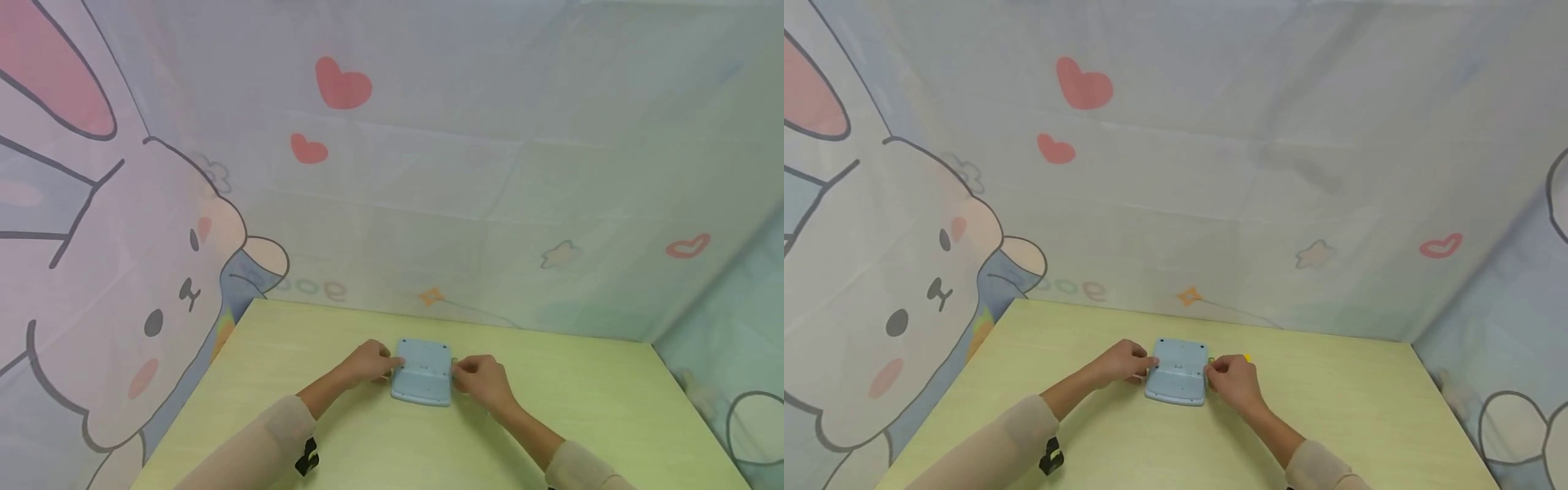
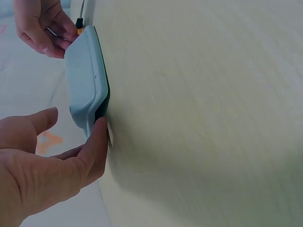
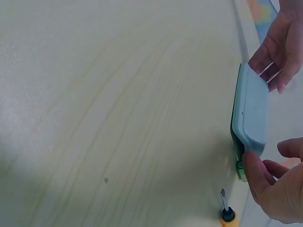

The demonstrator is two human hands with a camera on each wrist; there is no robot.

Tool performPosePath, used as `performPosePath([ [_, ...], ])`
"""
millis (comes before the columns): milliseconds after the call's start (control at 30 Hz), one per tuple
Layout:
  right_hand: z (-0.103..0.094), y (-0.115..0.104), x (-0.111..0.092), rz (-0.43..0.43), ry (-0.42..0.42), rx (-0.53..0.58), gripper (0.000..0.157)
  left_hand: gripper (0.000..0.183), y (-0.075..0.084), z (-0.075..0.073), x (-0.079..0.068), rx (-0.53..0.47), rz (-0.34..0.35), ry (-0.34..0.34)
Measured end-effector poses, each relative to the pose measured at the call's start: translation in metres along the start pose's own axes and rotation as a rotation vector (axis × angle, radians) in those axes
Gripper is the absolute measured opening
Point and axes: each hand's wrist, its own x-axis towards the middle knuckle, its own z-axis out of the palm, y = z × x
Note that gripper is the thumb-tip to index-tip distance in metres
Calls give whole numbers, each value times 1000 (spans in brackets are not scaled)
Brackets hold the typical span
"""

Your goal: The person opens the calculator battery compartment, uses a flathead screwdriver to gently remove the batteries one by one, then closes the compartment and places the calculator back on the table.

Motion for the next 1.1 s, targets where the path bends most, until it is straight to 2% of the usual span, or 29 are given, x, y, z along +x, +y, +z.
performPosePath([
  [300, 4, 0, 1, 36, -9, -41, 19, 44, -4, 0, 1, -103, -15, -49],
  [500, 7, 1, 1, 67, -65, -73, 20, 38, -6, 1, 3, -138, -23, -66],
  [733, 12, 3, 5, 88, -83, -19, 19, 35, -10, 2, 3, -158, -20, -44],
  [1100, 18, -1, 4, 86, -48, -31, 19, 32, -7, -5, -4, -143, -39, -14],
])
